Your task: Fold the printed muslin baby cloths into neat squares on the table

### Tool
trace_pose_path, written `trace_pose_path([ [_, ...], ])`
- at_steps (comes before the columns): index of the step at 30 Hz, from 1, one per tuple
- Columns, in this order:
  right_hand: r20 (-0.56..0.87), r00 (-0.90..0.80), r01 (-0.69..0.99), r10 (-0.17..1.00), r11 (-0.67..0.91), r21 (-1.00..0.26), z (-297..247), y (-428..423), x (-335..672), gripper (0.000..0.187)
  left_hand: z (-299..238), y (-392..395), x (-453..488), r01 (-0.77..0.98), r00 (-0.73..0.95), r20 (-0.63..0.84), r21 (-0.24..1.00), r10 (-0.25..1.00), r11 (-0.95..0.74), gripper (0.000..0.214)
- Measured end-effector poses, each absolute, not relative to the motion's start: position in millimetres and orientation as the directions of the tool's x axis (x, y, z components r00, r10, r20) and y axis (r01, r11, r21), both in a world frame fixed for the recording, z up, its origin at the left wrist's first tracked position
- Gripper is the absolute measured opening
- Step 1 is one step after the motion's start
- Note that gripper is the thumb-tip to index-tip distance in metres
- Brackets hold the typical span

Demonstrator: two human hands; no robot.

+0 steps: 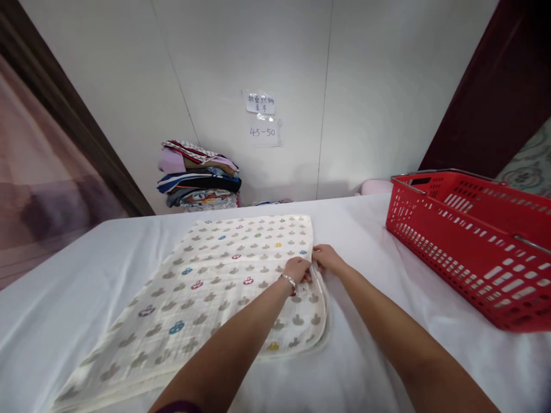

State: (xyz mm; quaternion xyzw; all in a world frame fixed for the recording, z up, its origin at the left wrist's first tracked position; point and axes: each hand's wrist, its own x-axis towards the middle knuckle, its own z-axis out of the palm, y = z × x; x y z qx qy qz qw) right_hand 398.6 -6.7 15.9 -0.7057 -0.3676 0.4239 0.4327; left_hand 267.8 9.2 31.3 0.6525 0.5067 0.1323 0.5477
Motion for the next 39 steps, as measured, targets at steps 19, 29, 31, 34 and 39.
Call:
trace_pose_path([
  [19,-0.295,0.507,0.080,0.810,-0.385,-0.920,7.2,14.1,414.0,0.007,5.7,33.2,205.2,0.698,0.630,0.169,0.304,0.758,-0.648,0.044],
  [29,-0.242,0.554,0.173,0.796,-0.395,-0.902,9.3,26.6,418.7,0.005,6.3,-15.8,238.8,0.476,0.817,0.142,0.382,0.559,-0.792,0.055],
  [31,-0.250,0.543,0.171,0.801,-0.397,-0.902,10.4,25.8,418.3,0.005,7.0,-15.9,236.7,0.476,0.816,0.134,0.395,0.562,-0.785,0.053],
  [34,-0.267,0.517,0.171,0.813,-0.404,-0.899,13.7,27.4,418.2,0.006,11.3,-20.3,234.3,0.477,0.812,0.131,0.413,0.569,-0.776,0.053],
  [39,-0.303,0.498,0.192,0.813,-0.444,-0.875,16.2,32.5,422.0,0.011,21.4,-42.4,236.9,0.496,0.755,0.214,0.432,0.620,-0.753,0.044],
])
